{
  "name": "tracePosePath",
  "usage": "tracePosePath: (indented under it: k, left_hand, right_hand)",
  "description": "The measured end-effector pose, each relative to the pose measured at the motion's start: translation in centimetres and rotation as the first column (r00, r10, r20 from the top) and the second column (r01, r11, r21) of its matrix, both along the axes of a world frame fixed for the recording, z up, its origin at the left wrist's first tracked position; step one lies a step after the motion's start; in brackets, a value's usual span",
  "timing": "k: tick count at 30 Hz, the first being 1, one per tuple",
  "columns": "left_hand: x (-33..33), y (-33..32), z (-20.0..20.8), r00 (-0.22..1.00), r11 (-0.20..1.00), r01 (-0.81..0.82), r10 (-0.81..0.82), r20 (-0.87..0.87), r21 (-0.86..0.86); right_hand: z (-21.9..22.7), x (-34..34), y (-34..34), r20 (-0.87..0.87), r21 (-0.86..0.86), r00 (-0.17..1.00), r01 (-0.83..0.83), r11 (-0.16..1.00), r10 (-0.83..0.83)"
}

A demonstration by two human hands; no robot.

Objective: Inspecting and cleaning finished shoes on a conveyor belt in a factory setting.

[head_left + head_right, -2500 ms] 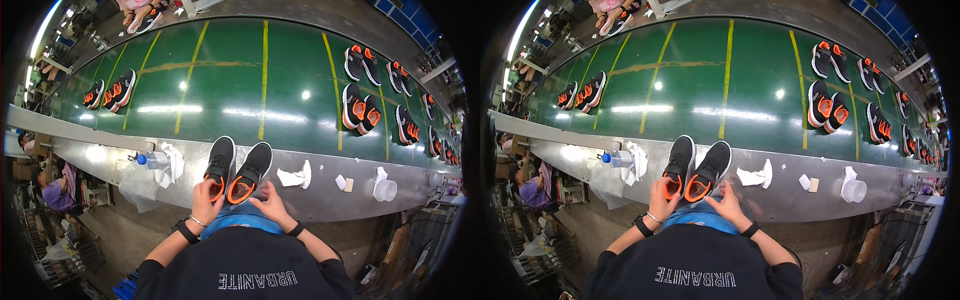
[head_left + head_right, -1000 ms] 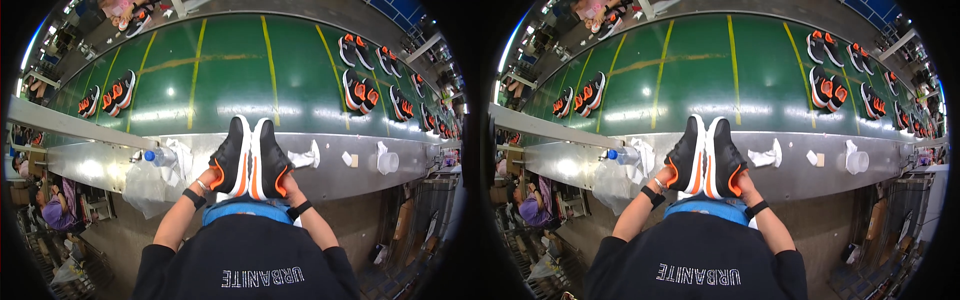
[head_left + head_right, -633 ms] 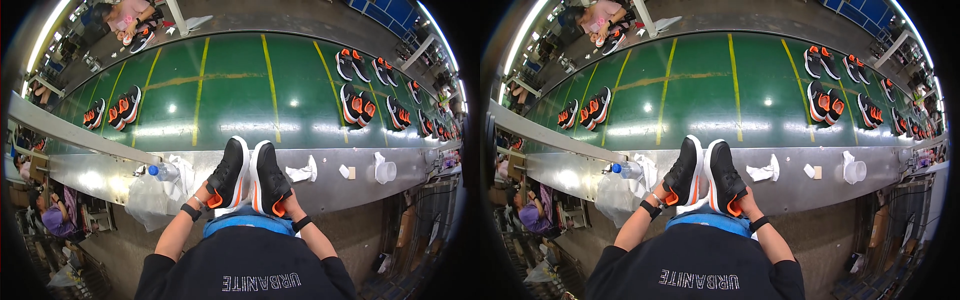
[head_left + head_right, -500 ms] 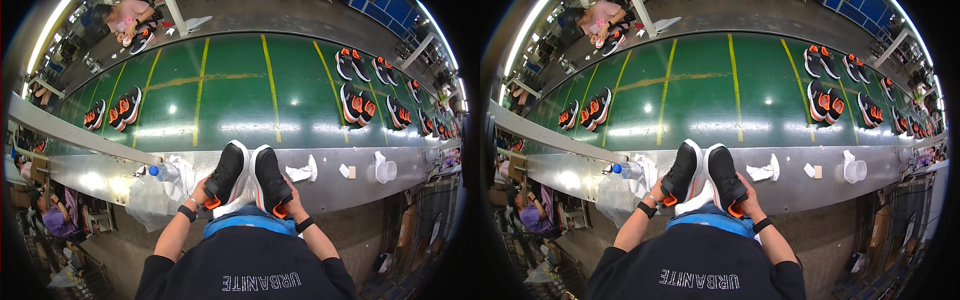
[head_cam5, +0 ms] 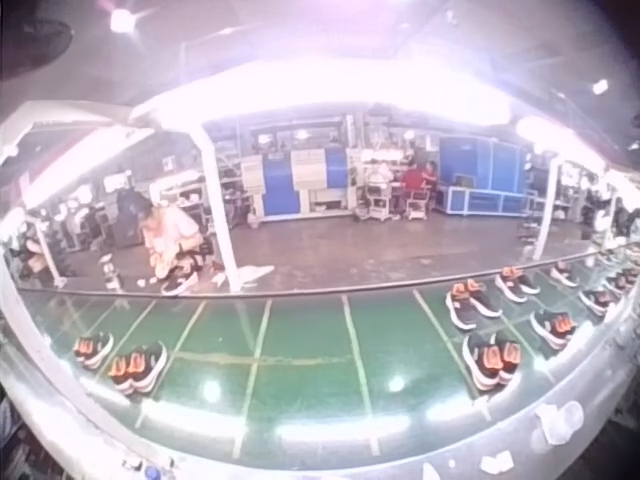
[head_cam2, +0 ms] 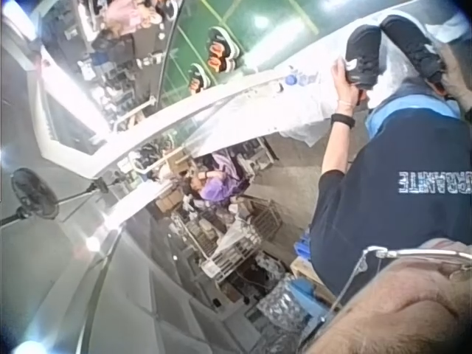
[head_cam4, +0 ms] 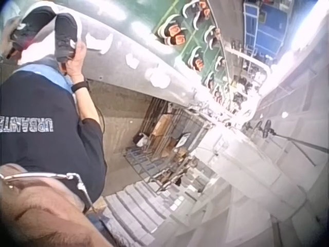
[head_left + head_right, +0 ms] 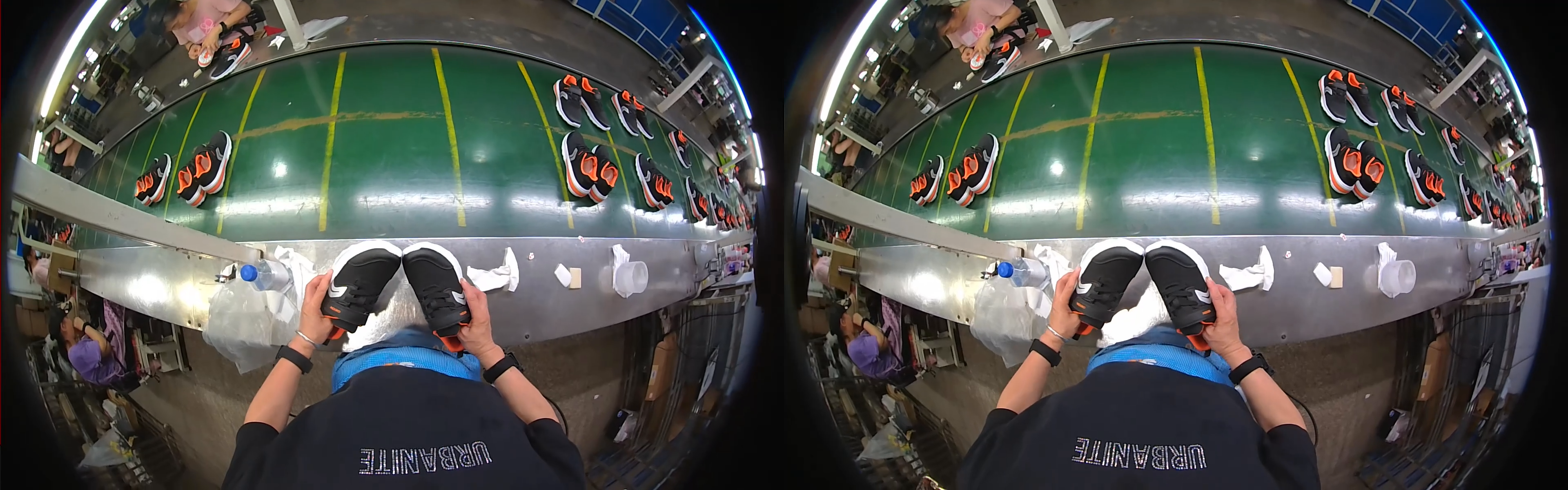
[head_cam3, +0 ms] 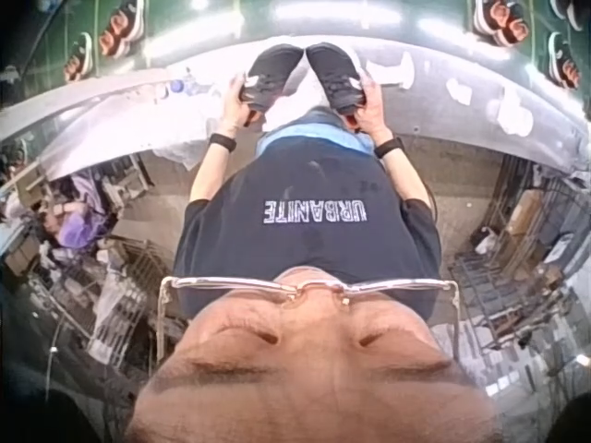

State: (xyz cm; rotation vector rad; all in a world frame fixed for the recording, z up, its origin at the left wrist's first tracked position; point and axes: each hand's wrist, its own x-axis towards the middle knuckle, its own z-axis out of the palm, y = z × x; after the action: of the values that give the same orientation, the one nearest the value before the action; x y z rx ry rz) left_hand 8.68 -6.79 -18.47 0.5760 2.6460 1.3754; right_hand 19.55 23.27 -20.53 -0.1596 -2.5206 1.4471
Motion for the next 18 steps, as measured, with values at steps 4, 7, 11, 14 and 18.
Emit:
tracePosePath:
  k: [4, 7, 11, 14, 18]
  left_hand:
    - [0.7, 0.0, -0.1, 0.996, 0.998, -0.041, 0.036, -0.079, -0.054]
    - [1.8, 1.2, -0.7, 0.972, 0.961, -0.143, 0.092, -0.216, -0.238]
    - [3.1, 2.6, -1.9, 0.999, 0.904, -0.034, 0.014, -0.051, -0.426]
    - [2.7, 2.1, -3.3, 0.998, 0.967, -0.062, 0.065, 0.006, -0.246]
    - [0.9, 0.2, -4.1, 0.967, 0.985, -0.056, 0.093, 0.236, -0.161]
  right_hand:
    - [0.0, -0.5, -0.9, 0.038, 0.144, 0.999, 0.027, 0.989, -0.033]
    - [1.4, -0.9, -2.5, 0.084, 0.338, 0.991, 0.069, 0.939, -0.103]
    - [1.6, -2.1, -4.6, 0.142, 0.491, 0.985, -0.156, 0.857, 0.098]
    - [0.3, -2.6, -4.2, 0.137, 0.092, 0.985, -0.119, 0.989, 0.106]
    - [-2.7, -2.5, -1.6, 0.386, -0.449, 0.922, 0.171, 0.877, 0.017]
